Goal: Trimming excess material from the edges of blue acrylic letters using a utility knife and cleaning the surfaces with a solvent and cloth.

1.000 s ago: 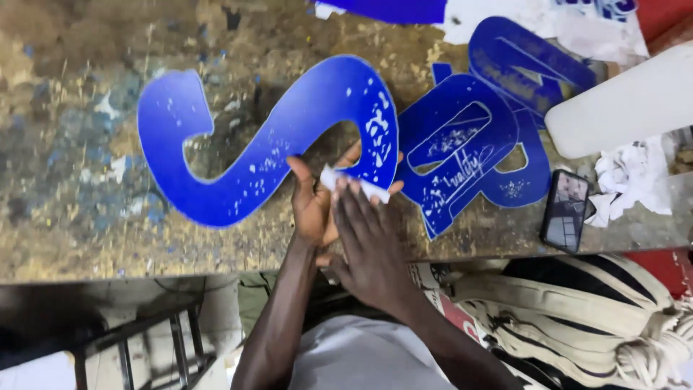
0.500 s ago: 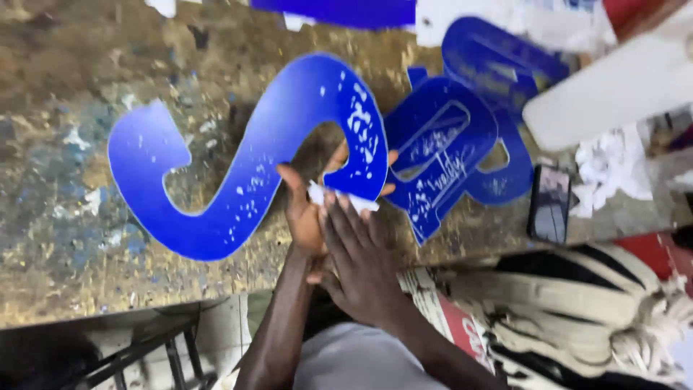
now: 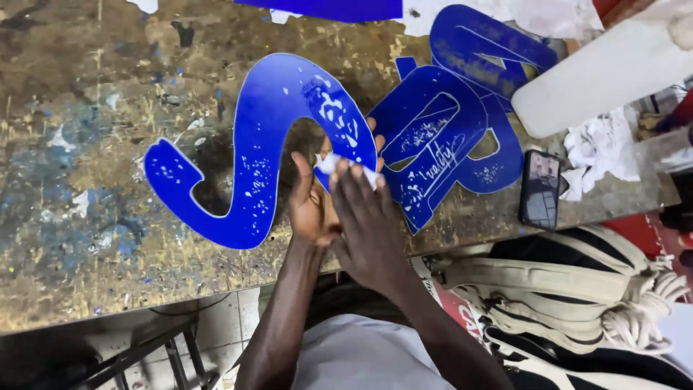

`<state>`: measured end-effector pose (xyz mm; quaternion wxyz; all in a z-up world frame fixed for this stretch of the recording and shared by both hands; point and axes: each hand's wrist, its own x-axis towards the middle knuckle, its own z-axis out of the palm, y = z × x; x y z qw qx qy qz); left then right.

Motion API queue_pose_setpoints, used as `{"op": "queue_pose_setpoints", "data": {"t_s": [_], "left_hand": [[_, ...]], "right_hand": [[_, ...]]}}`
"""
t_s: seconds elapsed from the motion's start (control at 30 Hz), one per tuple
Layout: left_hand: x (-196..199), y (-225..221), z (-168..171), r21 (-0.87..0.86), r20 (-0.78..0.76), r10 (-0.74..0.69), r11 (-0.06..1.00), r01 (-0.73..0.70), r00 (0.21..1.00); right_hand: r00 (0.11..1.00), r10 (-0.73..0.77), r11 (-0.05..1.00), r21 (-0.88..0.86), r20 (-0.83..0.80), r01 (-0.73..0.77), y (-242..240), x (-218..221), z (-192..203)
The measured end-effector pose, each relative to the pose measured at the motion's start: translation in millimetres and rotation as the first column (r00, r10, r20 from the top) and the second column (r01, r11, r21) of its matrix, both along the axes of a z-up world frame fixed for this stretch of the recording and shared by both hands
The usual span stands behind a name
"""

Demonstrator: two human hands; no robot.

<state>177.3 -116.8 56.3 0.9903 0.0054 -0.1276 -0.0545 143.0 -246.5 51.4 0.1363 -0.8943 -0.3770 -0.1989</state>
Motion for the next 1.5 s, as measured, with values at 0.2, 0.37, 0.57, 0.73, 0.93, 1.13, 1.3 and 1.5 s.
{"op": "queue_pose_setpoints", "data": {"t_s": [0.2, 0.37, 0.57, 0.73, 0.93, 1.13, 1.3, 1.5], "left_hand": [[5, 8, 9, 0.051, 0.015, -0.042, 0.998, 0.041, 0.999], [4, 11, -25, 0.141, -0.055, -0.067, 0.987, 0.074, 0.996], [4, 24, -34, 0.167, -0.019, -0.121, 0.978, 0.122, 0.992], [4, 27, -32, 0.312, 0.044, -0.138, 0.943, 0.118, 0.989], [3, 37, 4, 0.588, -0.109, -0.200, 0.777, 0.225, 0.974], [-2, 29, 5, 0.601, -0.063, -0.252, 0.763, 0.238, 0.966], [9, 2, -53, -0.022, -0.055, -0.186, 0.982, 0.185, 0.981], [23, -1, -77, 0.074, 0.027, 0.413, 0.907, -0.414, 0.910]], "right_hand": [[0.999, 0.045, 0.999, 0.004, -0.015, -0.045, 3, -30, -18], [1.000, 0.012, 1.000, -0.014, 0.016, -0.012, -11, 21, 15], [0.999, 0.017, 0.994, 0.103, 0.032, -0.021, -11, 24, 6], [0.994, 0.105, 0.991, 0.079, -0.004, -0.105, -25, -2, -19], [0.995, 0.083, 0.988, 0.123, 0.055, -0.089, -59, 46, -19], [0.978, 0.152, 0.907, 0.374, 0.143, -0.196, -52, 46, -31], [0.960, 0.123, 0.802, 0.545, 0.250, -0.245, -28, 34, -60], [0.970, 0.148, 0.769, 0.595, 0.191, -0.234, 26, -35, -43]]}}
